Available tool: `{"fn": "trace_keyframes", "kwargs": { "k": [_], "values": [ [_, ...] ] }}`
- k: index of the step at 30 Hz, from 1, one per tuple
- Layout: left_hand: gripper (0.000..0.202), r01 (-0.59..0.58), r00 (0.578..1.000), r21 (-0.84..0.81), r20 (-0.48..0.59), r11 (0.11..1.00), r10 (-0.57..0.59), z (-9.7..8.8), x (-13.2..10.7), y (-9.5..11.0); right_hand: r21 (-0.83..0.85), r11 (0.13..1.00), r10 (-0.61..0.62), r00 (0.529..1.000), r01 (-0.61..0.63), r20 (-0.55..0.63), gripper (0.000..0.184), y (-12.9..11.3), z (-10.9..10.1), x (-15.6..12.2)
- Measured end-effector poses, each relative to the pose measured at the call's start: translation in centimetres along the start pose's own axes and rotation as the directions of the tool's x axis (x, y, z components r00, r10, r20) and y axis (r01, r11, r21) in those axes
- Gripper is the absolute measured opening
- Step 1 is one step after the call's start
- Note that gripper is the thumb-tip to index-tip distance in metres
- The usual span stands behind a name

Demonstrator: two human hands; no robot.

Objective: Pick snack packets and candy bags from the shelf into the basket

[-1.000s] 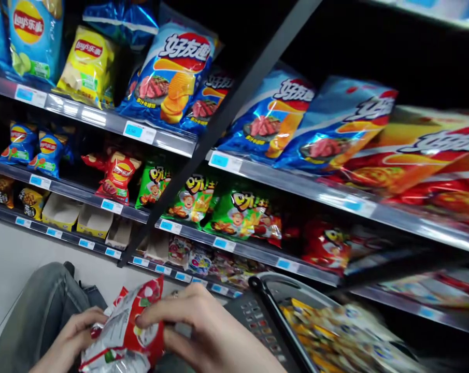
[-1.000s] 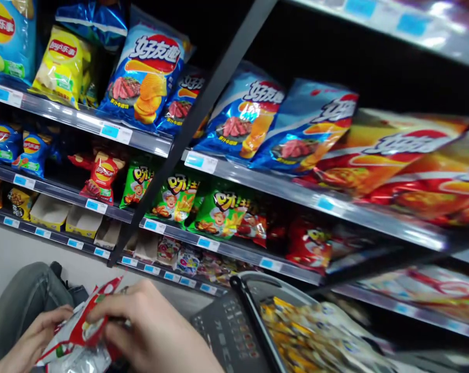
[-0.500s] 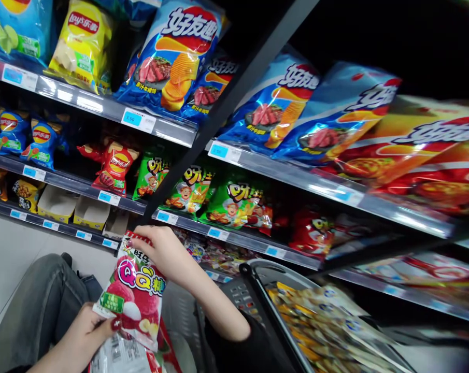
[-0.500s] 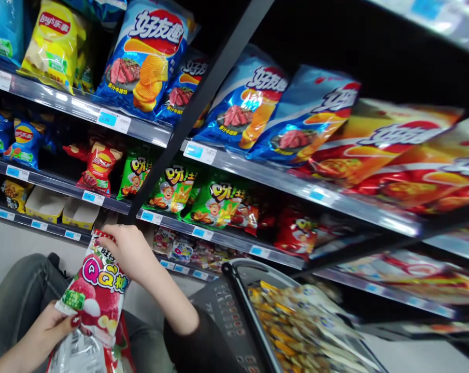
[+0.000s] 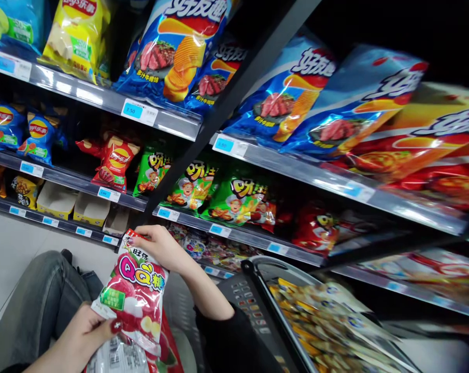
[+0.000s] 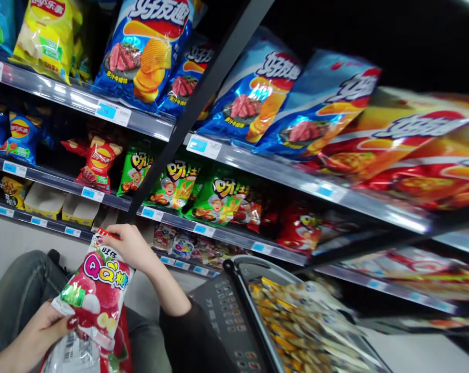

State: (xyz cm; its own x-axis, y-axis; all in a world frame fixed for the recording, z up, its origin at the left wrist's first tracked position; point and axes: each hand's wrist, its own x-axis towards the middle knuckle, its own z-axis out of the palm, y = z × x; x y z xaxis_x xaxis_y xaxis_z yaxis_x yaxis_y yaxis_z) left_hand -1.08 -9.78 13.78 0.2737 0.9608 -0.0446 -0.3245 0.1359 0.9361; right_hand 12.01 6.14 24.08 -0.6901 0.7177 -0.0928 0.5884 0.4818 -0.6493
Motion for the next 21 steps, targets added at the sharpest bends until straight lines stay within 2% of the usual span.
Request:
{"fn": "trace_keyframes", "kwargs": {
  "k": [3, 6, 8, 10, 13, 16, 18, 21],
  "values": [
    [0.031, -0.032, 0.998, 0.112, -0.041, 0.993, 0.037, -0.4, 0.3, -0.2, -0.029, 0.996, -0.082, 0.996, 0.081, -0.038, 0.024, -1.9, -1.2, -1.9],
    [0.025, -0.075, 0.989, 0.234, -0.104, 0.969, 0.102, -0.8, 0.9, -0.5, -0.129, 0.951, -0.282, 0.959, 0.280, 0.001, 0.020, -4.5, -2.3, -4.6],
    [0.019, -0.095, 0.983, 0.229, -0.134, 0.969, 0.128, -1.1, 1.1, -0.8, -0.190, 0.896, -0.400, 0.915, 0.402, 0.050, 0.022, -6.0, -2.7, -6.1],
    [0.015, -0.092, 0.982, 0.134, -0.150, 0.987, 0.112, -1.4, 1.0, -1.6, -0.257, 0.841, -0.476, 0.877, 0.476, 0.066, 0.027, -6.7, -2.9, -6.9],
    [0.026, -0.080, 0.992, -0.178, -0.111, 0.981, 0.060, -1.9, 0.6, -2.9, -0.271, 0.801, -0.537, 0.841, 0.534, 0.071, 0.033, -6.2, -3.4, -6.8],
    [0.041, -0.047, 0.999, -0.459, -0.023, 0.887, 0.042, -2.1, 0.3, -3.1, -0.108, 0.828, -0.541, 0.834, 0.550, 0.108, 0.039, -4.6, -4.2, -6.2],
    [0.047, -0.027, 1.000, -0.498, -0.008, 0.867, 0.026, -2.1, 0.4, -2.6, 0.023, 0.859, -0.511, 0.851, 0.512, 0.122, 0.037, -3.2, -4.6, -5.7],
    [0.049, 0.001, 1.000, -0.370, -0.028, 0.929, -0.012, -2.0, 0.7, -1.9, 0.222, 0.867, -0.470, 0.879, 0.446, 0.073, 0.026, -1.3, -4.6, -5.1]
  ]
}}
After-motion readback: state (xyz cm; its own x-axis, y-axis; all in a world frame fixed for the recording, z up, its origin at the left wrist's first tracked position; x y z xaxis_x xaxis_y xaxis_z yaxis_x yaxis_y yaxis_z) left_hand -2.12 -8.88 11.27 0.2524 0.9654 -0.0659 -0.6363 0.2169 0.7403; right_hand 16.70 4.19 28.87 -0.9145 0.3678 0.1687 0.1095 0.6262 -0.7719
